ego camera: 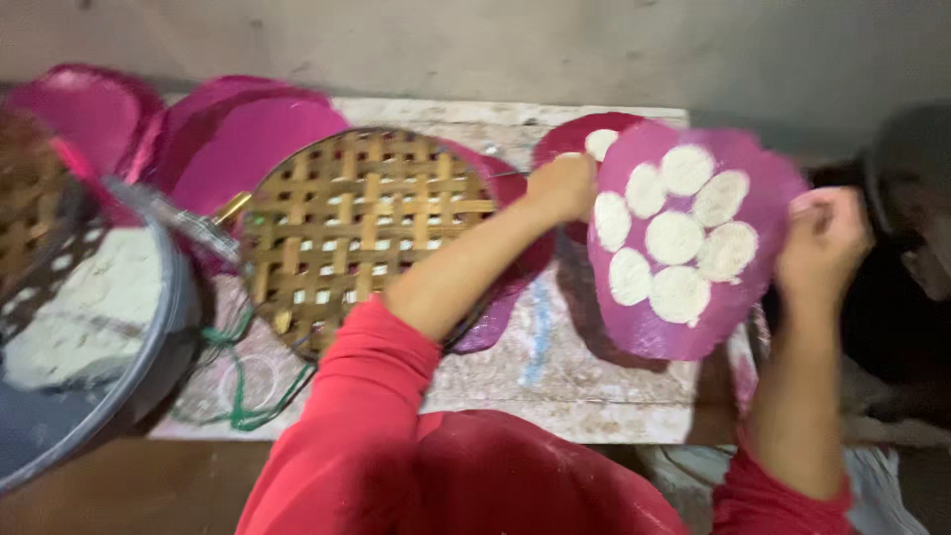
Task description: The person presses dough with a wooden hand mold to form round rice cakes, places the molded cakes onto round pink trays, and stacks woven bamboo lids over filled trays. They carry a stacked tray to a steamer, then return and continue molding more cakes from a large bowl of dough.
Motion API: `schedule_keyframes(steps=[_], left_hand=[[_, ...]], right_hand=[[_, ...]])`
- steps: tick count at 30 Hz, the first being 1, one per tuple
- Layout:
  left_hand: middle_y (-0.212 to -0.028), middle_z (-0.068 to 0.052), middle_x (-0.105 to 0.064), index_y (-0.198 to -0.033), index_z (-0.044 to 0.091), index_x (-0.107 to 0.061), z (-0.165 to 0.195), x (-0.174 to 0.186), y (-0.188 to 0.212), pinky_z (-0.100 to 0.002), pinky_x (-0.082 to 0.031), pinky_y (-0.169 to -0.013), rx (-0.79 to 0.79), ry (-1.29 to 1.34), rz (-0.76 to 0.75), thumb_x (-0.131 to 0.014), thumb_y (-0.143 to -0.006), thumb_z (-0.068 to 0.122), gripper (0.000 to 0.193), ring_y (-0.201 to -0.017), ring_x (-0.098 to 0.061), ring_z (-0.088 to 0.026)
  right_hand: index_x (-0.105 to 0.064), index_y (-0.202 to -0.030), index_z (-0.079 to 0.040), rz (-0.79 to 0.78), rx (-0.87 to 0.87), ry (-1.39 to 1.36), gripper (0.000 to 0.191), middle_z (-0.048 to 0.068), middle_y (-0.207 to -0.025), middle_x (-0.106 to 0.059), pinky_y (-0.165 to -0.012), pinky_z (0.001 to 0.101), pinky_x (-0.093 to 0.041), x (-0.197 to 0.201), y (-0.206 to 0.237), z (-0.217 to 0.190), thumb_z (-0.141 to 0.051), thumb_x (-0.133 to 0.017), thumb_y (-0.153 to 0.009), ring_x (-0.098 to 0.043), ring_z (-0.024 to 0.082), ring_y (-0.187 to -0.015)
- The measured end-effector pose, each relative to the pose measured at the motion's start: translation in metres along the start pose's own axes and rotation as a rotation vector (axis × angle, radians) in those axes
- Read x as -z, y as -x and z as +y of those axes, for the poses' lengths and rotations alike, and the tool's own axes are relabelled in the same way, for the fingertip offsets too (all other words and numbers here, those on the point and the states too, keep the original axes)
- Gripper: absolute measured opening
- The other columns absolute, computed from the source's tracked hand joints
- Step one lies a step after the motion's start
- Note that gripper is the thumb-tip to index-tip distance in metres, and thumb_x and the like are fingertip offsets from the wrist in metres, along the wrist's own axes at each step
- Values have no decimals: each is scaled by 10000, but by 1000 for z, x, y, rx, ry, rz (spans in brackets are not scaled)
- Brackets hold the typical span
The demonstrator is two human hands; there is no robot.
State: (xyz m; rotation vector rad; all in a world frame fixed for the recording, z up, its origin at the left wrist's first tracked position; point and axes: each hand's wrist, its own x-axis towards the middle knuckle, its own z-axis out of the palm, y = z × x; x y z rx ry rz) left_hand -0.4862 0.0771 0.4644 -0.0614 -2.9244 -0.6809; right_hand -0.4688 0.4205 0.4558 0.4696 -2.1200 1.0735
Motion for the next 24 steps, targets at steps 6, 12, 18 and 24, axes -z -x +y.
schedule_keyframes(steps=[6, 12, 18, 24], left_hand=[[-919, -144, -760, -1023, 164, -760, -111, 187, 80, -463, -540, -806, -7, 226, 166, -669, -868, 324, 241, -877, -720, -327], [-859, -116, -727, -1043, 71, -674, -264, 270, 200, -416, -550, -749, 131, 164, 290, -697, -889, 238, 229, -796, -721, -296], [-831, -129, -719, -1024, 56, -659, -349, 250, 274, -435, -543, -728, 303, 165, 346, -683, -905, 225, 208, -798, -715, -303], [-839, -135, -725, -1066, 84, -662, -371, 247, 313, -512, -515, -718, 379, 124, 486, -659, -957, 218, 173, -829, -688, -378]], right_hand=[[-621, -1076, -88, -95, -242, -588, 40, -73, -967, -532, -811, 221, -400, -55, -64, -134, -51, -635, -1082, -464, 44, -854], [-585, -1056, -115, -328, -288, -657, 106, -64, -913, -518, -655, 209, -376, -211, -48, -217, -116, -679, -1106, -449, 51, -782], [-592, -1073, -48, -416, -93, -650, 60, -48, -906, -534, -712, 233, -385, -335, 0, -209, -43, -645, -1101, -453, 64, -817], [-666, -1103, -37, -461, -200, -381, 64, -26, -903, -635, -708, 265, -469, -363, 15, -214, -77, -673, -1054, -563, 85, -794]])
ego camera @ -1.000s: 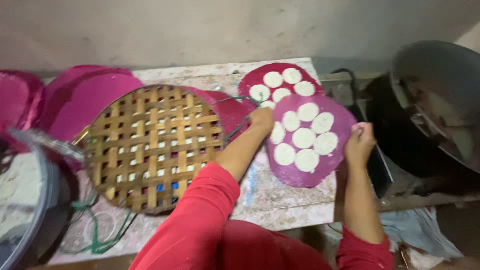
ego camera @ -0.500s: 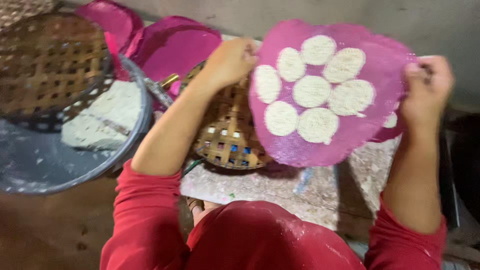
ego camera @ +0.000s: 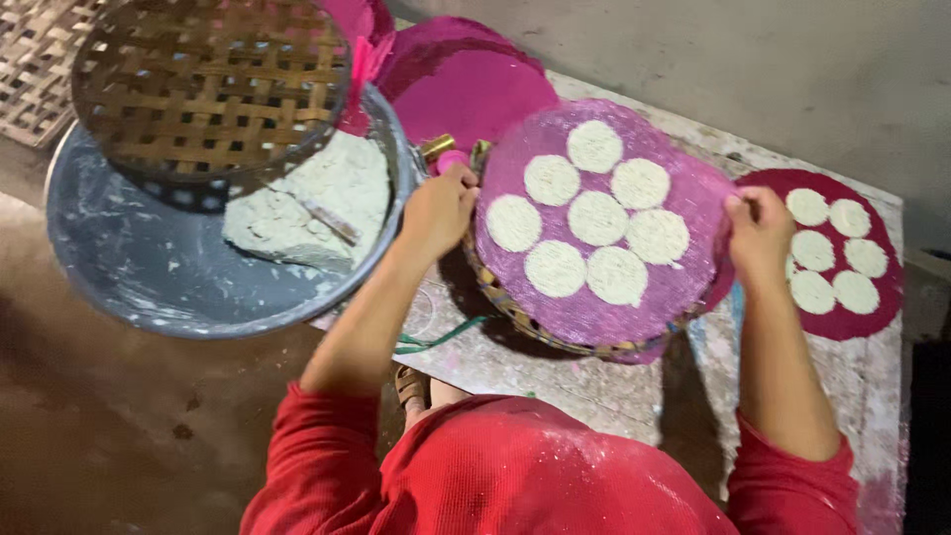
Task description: The person presses dough with a wooden hand mold to form round rice cakes, places the molded cakes onto round pink trays, and stacks woven bamboo lids over filled trays. They carry a stacked tray to a steamer, then return and continue molding more cakes from a large bowl of dough.
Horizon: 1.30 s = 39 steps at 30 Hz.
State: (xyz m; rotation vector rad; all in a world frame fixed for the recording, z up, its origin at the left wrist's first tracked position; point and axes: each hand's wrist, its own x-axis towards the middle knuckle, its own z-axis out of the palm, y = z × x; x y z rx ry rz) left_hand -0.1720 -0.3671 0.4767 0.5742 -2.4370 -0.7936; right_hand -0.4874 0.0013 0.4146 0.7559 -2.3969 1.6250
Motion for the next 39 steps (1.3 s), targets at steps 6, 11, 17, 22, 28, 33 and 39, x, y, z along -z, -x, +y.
schedule_keyframes(steps=[6, 11, 17, 22, 28, 33, 39], left_hand=[[-858, -147, -709, -962, 64, -645, -15, 49, 82, -468, -524, -717, -42, 158, -209, -672, -942, 254, 193, -816, -684, -356], [-952, -136, -738, -1116, 30, -609, -59, 58, 94, -362, -550, -799, 51, 536, -478, -633, -996, 240, 243, -895, -731, -254], [-973, -109, -695, -1135, 28, -606, -118, 50, 88, -360, -550, -816, 59, 705, -467, -640, -988, 186, 218, -923, -669, -200], [-996, -98, -692, -1153, 26, -594, -154, 71, 95, -349, -529, -880, 47, 675, -400, -637, -1021, 182, 209, -979, -670, -192], [-1003, -88, -690, -1172, 35, -598, -148, 91, 83, -345, -526, -892, 53, 669, -491, -620, -1026, 184, 209, -983, -673, -188], [-974, -66, -677, -1174, 35, -604, -124, 90, 72, -325, -539, -840, 48, 730, -584, -598, -1020, 156, 196, -927, -654, -151], [-900, -41, -671, -1136, 17, -634, -87, 64, 70, -287, -532, -732, 69, 845, -458, -606, -983, 80, 168, -845, -629, -107]], right_hand=[[-643, -1216, 32, 142, 363, 335, 225, 175, -1142, -612, -798, 312, -510, -45, -11, -118, 6, -688, -997, -602, 191, -938], [-700, -1262, -47, -369, 411, 267, 286, 149, -1136, -700, -820, 352, -554, -204, -52, -230, -108, -720, -983, -688, 239, -959], [-711, -1250, -99, -998, 508, 924, 422, 211, -1223, -682, -944, 487, -511, -431, -103, -280, -205, -749, -844, -638, 396, -1112], [-711, -1207, -94, -1352, 202, 1224, 378, 185, -1147, -707, -888, 458, -528, -493, -109, -282, -150, -720, -833, -663, 349, -1044], [-710, -1155, -88, -1285, 243, 944, 335, 155, -1057, -737, -820, 423, -549, -478, -143, -298, -83, -684, -821, -694, 293, -963], [-710, -1112, -84, -1032, 350, 402, 311, 129, -981, -762, -764, 394, -567, -389, -156, -308, -28, -655, -811, -720, 246, -894], [-731, -1083, -93, -849, 182, 367, 235, 120, -954, -763, -722, 412, -561, -292, -85, -283, -82, -654, -861, -735, 255, -842]])
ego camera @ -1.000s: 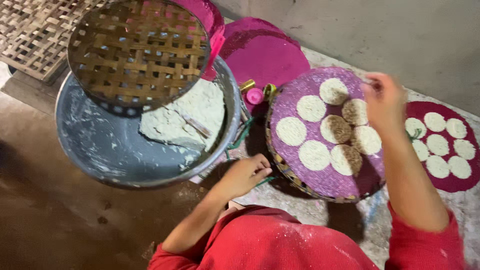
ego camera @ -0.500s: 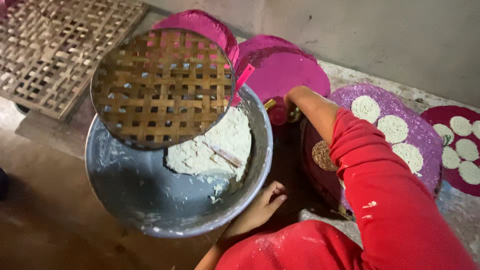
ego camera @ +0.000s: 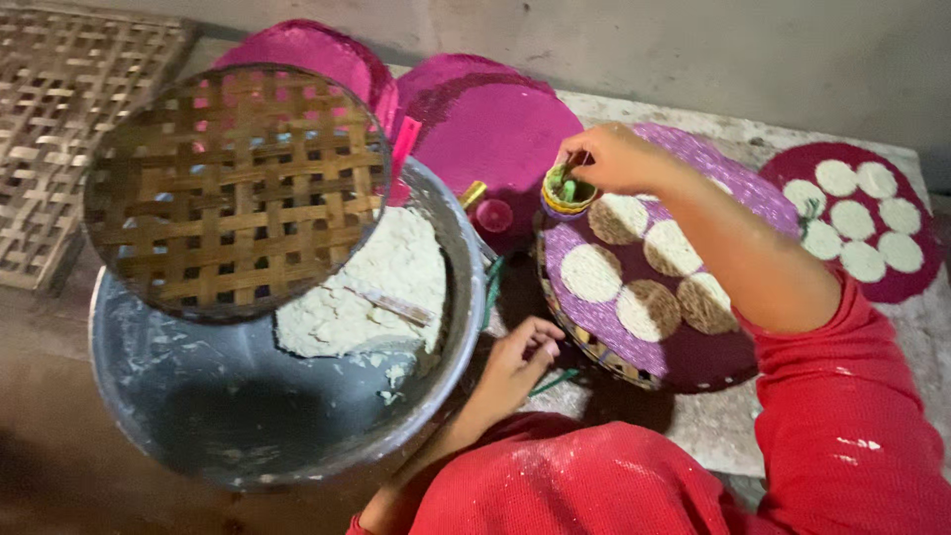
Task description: The person presses dough with a wooden hand mold to form round rice cakes, places the molded cakes onto round pink trays, and stacks woven bamboo lids over filled trays. They carry a stacked tray to a steamer, then return and continue molding more cakes from a large bowl of dough.
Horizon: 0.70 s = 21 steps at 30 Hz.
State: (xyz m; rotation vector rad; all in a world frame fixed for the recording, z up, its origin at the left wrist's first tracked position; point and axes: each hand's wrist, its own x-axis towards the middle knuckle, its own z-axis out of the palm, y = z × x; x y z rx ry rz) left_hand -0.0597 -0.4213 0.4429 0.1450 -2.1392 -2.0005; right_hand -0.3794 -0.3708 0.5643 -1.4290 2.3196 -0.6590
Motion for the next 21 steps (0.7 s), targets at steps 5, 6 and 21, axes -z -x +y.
schedule_keyframes(steps=[5, 6, 21], left_hand=[[-888, -44, -676, -1139, 19, -643, -4, -26, -8, -260, -538, -765, -56, 20, 132, -587, -1002, 69, 155, -822, -637, -104], [-891, -42, -675, -1140, 22, -640, -6, -30, -8, -256, -536, -759, -43, 20, 153, -584, -1008, 78, 154, -816, -635, -101], [-1137, -88, -583, -1197, 16, -595, 19, -77, -28, -280, -549, -868, -257, -133, 424, -635, -974, 47, 228, -988, -600, -149]], right_hand=[[-728, -1103, -75, 287, 80, 171, 267, 186, -963, -740, -762, 456, -554, -23, 40, 20, -77, -682, -840, -716, 367, -869], [-723, -1109, -76, 320, 61, 152, 273, 185, -958, -741, -766, 463, -552, -25, 45, 23, -72, -674, -840, -714, 377, -875], [-707, -1106, -72, 320, 127, -174, 170, 100, -1003, -753, -784, 337, -582, 12, 158, 2, -18, -681, -946, -724, 199, -902]])
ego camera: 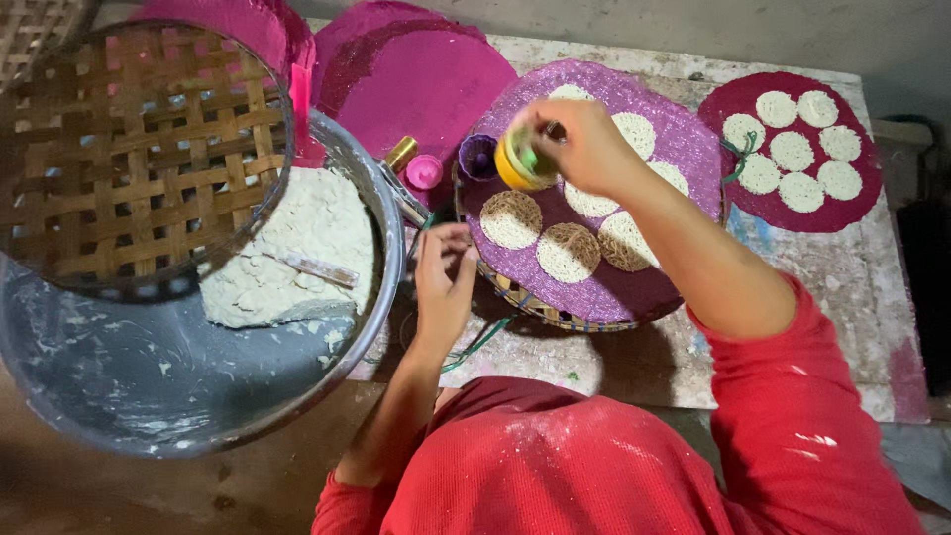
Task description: The person presses dough with a wooden hand mold to form round rice cakes, places the molded cakes onto round pink trays, and stacks woven bamboo lids over filled trays. They carry a stacked tray to a steamer, then return and continue molding more cakes from a large bowl of dough.
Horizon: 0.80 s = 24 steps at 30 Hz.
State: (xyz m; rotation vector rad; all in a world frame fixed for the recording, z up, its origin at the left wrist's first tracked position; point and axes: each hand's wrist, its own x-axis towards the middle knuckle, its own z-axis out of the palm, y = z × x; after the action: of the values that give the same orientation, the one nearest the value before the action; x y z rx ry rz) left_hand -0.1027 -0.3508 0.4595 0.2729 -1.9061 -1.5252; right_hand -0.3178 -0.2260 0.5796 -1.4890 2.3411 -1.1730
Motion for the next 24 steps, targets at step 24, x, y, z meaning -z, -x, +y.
schedule_keyframes(steps=[24], left_hand=[[-1203, -126, -687, -1178, 60, -663, 15, -63, 68, -345, -583, -986, -270, -156, -483, -744, -955, 151, 254, -1137, -689, -228]], right_hand=[[-623, -1108, 8, 569, -338, 46, 112, 105, -961, -680, -552, 291, -552, 97, 188, 123, 29, -658, -1004, -678, 139, -747]])
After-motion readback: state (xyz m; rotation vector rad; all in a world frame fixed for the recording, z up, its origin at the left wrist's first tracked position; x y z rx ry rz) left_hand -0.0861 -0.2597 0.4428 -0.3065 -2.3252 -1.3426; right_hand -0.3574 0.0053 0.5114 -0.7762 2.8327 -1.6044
